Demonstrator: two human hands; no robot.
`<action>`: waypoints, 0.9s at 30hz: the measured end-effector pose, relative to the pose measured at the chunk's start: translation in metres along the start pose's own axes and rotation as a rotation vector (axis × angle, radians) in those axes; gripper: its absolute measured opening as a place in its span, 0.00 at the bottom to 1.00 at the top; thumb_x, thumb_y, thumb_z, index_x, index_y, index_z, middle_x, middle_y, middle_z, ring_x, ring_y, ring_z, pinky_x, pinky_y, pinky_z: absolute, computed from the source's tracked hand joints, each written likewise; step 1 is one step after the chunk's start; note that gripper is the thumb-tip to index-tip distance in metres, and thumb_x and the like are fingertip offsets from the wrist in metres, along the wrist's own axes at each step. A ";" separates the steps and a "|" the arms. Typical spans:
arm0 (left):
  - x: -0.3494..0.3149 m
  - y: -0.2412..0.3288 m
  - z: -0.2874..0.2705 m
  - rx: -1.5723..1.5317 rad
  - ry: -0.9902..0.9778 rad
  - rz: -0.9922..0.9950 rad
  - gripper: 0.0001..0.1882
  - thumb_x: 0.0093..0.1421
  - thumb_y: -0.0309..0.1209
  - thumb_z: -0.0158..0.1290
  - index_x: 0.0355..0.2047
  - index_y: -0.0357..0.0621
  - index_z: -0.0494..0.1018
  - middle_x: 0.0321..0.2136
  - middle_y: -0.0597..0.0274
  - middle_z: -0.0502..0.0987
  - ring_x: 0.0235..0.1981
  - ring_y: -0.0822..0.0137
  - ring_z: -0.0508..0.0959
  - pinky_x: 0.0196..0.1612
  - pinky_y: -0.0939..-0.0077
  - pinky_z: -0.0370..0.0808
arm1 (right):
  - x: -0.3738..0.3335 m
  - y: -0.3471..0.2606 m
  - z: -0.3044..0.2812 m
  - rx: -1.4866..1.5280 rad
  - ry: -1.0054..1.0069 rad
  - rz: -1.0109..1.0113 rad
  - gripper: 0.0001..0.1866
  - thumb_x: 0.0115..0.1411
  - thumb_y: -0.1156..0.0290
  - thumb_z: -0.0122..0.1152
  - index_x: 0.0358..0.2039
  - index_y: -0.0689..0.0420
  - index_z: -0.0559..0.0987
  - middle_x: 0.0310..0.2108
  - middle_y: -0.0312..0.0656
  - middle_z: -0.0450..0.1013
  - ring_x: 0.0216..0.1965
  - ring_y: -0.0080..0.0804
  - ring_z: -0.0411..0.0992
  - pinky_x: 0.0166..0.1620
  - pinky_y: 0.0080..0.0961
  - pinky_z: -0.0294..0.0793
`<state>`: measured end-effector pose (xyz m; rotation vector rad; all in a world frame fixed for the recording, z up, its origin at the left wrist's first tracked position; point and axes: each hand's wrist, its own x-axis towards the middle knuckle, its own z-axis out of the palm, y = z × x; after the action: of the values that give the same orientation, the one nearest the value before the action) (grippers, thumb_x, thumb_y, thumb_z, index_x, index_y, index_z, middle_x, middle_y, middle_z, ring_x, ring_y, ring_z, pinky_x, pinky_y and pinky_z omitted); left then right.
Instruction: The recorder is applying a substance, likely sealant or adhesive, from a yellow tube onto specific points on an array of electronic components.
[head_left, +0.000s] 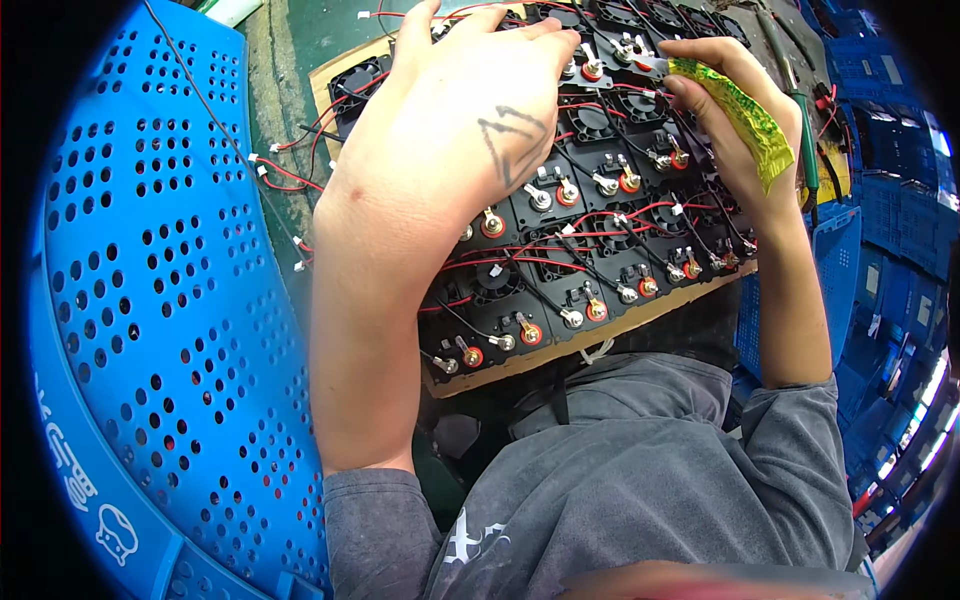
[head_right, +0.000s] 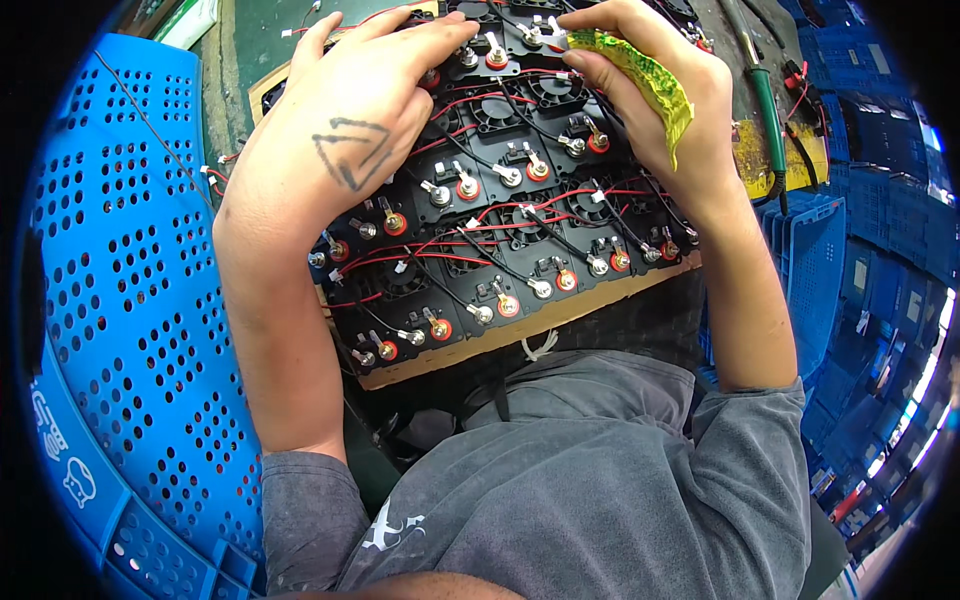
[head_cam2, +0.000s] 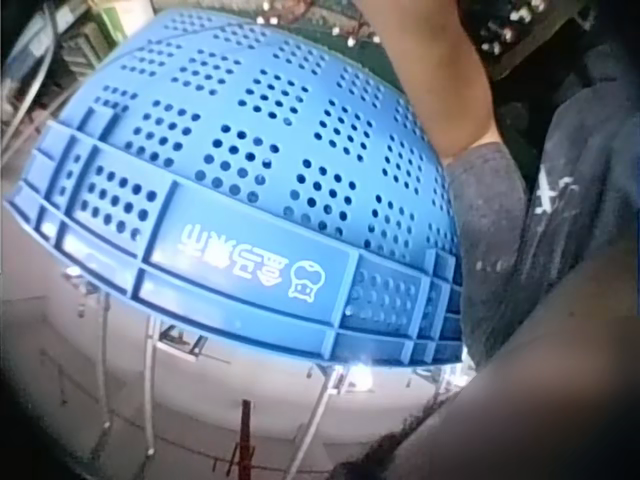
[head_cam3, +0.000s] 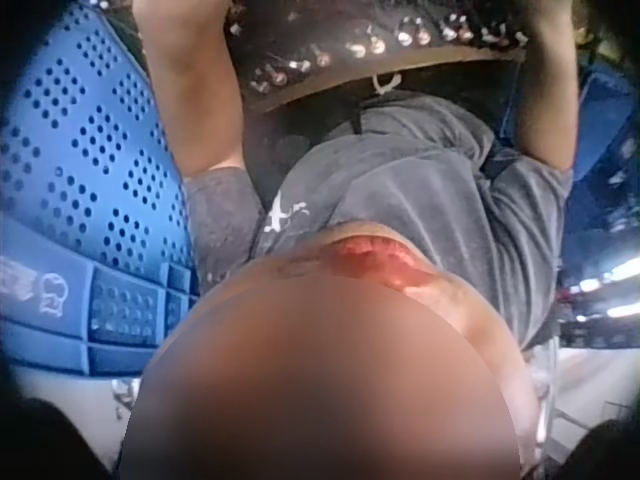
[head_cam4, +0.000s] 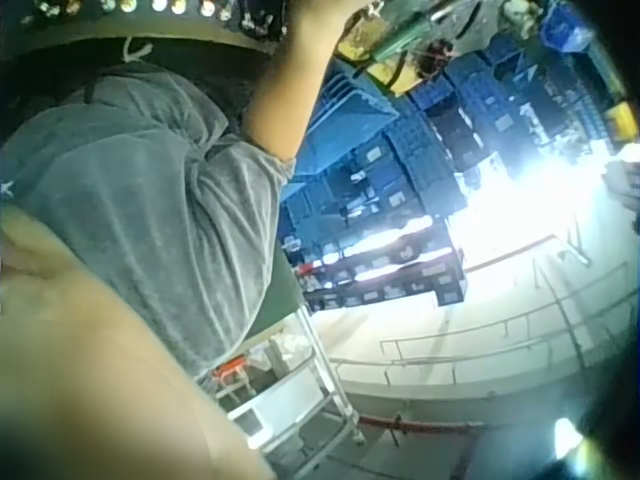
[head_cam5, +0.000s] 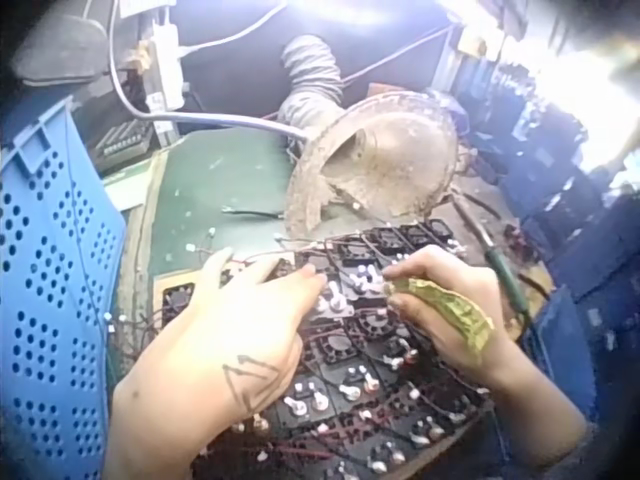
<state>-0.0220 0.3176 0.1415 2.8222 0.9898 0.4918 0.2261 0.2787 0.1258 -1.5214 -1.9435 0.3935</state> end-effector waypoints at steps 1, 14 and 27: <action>0.001 0.000 -0.001 -0.001 -0.024 -0.014 0.19 0.64 0.27 0.48 0.54 0.35 0.72 0.53 0.48 0.78 0.58 0.51 0.74 0.65 0.50 0.63 | 0.000 0.001 0.000 0.033 0.002 0.009 0.12 0.65 0.74 0.67 0.49 0.58 0.83 0.36 0.34 0.80 0.36 0.16 0.76 0.42 0.14 0.72; -0.003 0.000 -0.003 0.040 -0.015 0.042 0.20 0.64 0.27 0.49 0.56 0.33 0.71 0.54 0.47 0.77 0.59 0.50 0.73 0.65 0.47 0.63 | 0.002 0.006 0.000 -0.035 0.038 -0.092 0.12 0.64 0.75 0.68 0.48 0.59 0.83 0.39 0.37 0.81 0.37 0.19 0.77 0.44 0.16 0.74; -0.004 0.000 -0.002 -0.002 -0.018 0.016 0.21 0.64 0.28 0.49 0.56 0.34 0.71 0.54 0.48 0.77 0.60 0.50 0.73 0.66 0.47 0.62 | -0.007 0.011 -0.011 0.039 0.058 0.021 0.13 0.65 0.74 0.68 0.50 0.58 0.83 0.34 0.33 0.79 0.34 0.13 0.74 0.38 0.12 0.71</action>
<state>-0.0253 0.3150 0.1421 2.8297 0.9636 0.4674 0.2423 0.2732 0.1260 -1.5128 -1.8668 0.3897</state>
